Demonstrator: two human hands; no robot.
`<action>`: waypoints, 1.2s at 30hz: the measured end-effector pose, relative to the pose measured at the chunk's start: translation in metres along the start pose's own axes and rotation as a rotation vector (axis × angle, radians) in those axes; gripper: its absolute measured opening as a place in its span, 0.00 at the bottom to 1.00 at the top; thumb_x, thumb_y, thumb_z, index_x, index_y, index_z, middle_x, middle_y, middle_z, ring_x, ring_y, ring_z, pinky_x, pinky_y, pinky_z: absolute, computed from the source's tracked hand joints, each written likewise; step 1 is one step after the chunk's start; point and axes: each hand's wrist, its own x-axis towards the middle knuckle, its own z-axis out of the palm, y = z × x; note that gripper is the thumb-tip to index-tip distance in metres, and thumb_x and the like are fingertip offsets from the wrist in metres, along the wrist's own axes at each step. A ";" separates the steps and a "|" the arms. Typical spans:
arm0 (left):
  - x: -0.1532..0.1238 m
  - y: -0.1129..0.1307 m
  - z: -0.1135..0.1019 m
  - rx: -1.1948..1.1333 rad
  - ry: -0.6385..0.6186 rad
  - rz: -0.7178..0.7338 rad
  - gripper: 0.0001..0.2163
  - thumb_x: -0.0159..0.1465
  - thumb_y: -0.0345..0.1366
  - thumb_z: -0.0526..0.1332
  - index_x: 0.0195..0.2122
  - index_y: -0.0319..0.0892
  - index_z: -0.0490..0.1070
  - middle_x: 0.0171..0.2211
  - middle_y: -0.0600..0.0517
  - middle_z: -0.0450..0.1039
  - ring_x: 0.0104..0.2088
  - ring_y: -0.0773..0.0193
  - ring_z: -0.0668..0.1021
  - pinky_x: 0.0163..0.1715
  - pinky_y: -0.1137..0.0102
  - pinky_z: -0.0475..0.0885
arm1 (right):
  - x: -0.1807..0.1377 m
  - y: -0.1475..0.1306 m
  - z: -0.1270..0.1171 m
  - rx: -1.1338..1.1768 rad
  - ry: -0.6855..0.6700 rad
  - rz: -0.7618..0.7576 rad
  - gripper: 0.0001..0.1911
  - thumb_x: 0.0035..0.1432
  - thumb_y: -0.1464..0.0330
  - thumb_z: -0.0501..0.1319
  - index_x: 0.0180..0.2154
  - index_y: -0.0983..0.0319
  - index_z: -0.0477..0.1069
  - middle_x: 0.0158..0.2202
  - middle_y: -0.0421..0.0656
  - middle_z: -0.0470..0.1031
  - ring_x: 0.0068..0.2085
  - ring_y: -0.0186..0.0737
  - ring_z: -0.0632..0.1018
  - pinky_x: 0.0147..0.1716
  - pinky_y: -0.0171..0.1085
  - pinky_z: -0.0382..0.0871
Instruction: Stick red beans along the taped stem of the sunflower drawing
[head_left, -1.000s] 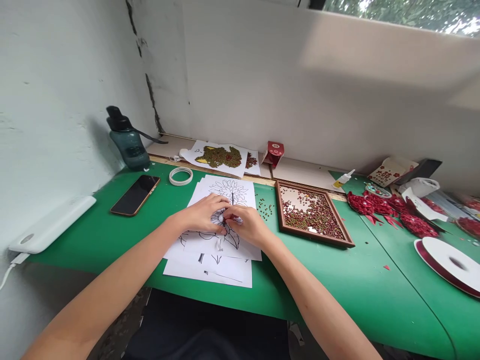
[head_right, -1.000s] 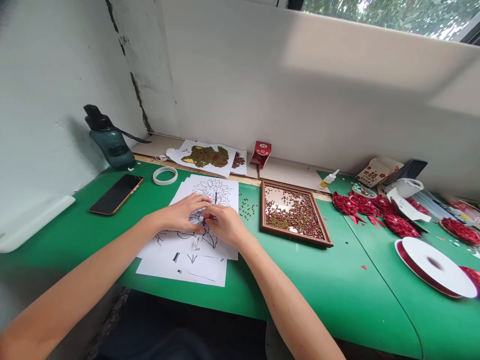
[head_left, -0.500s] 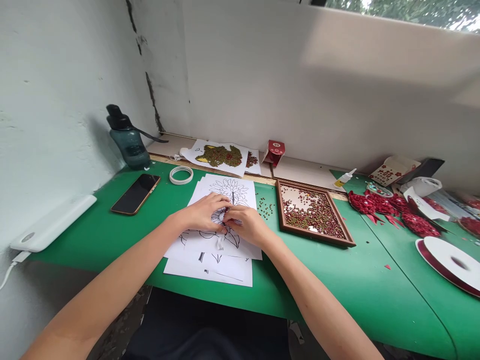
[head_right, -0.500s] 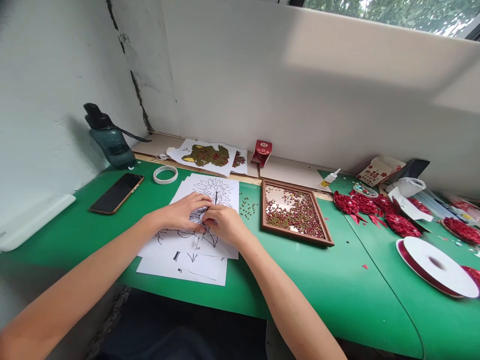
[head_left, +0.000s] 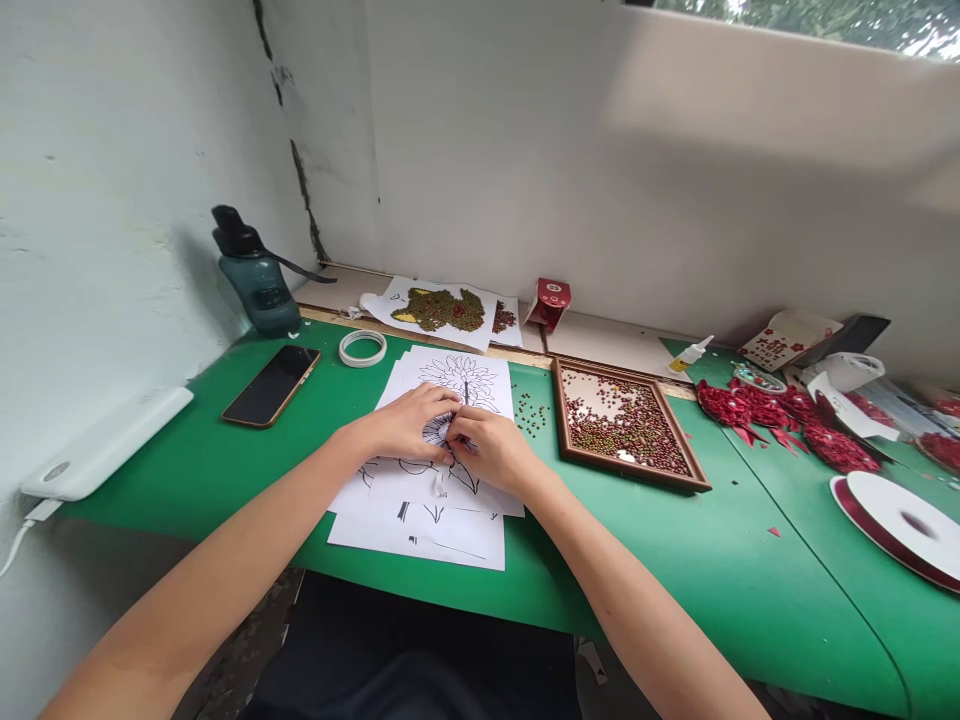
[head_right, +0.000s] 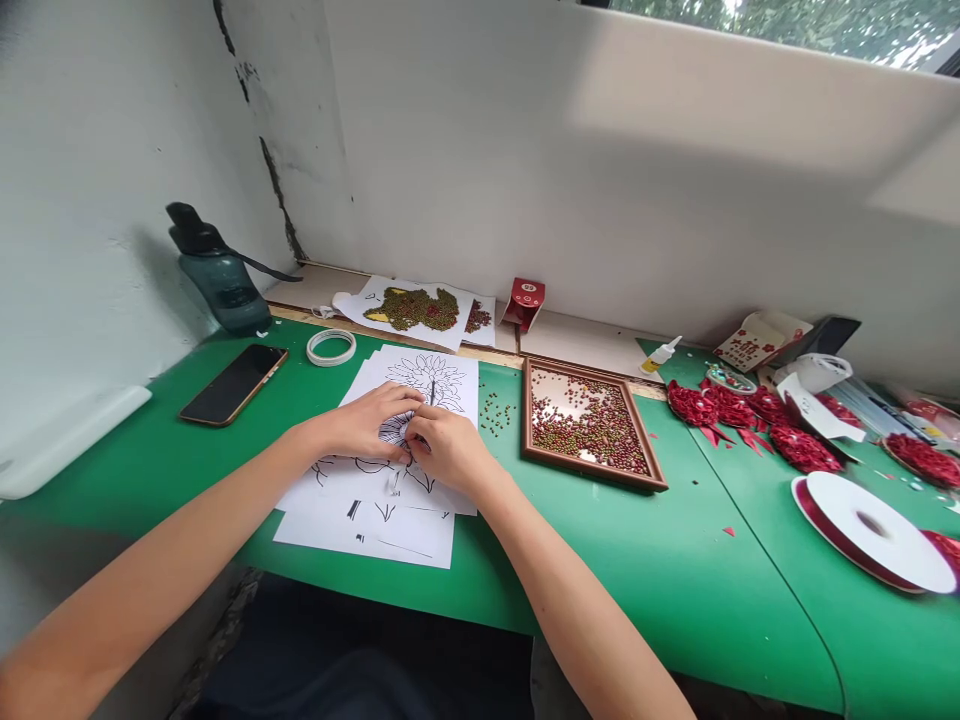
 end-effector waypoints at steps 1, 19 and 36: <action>0.000 0.000 0.000 -0.002 0.002 0.002 0.30 0.57 0.45 0.72 0.60 0.54 0.71 0.65 0.50 0.64 0.67 0.45 0.62 0.65 0.52 0.65 | 0.000 0.000 0.000 0.010 -0.001 0.011 0.09 0.58 0.79 0.62 0.33 0.59 0.77 0.38 0.42 0.79 0.36 0.37 0.77 0.33 0.34 0.68; -0.001 -0.003 -0.003 -0.007 -0.029 -0.023 0.32 0.61 0.56 0.69 0.65 0.57 0.67 0.68 0.50 0.63 0.68 0.45 0.62 0.65 0.52 0.63 | -0.005 0.036 -0.038 0.125 0.311 0.140 0.07 0.62 0.72 0.59 0.37 0.59 0.76 0.37 0.44 0.80 0.37 0.40 0.79 0.39 0.37 0.72; 0.006 -0.006 0.006 0.044 0.083 0.037 0.17 0.72 0.51 0.59 0.56 0.51 0.75 0.61 0.50 0.71 0.62 0.51 0.68 0.63 0.54 0.65 | -0.062 0.132 -0.098 -0.137 0.386 1.008 0.18 0.54 0.70 0.62 0.45 0.60 0.84 0.41 0.48 0.85 0.43 0.48 0.82 0.42 0.41 0.71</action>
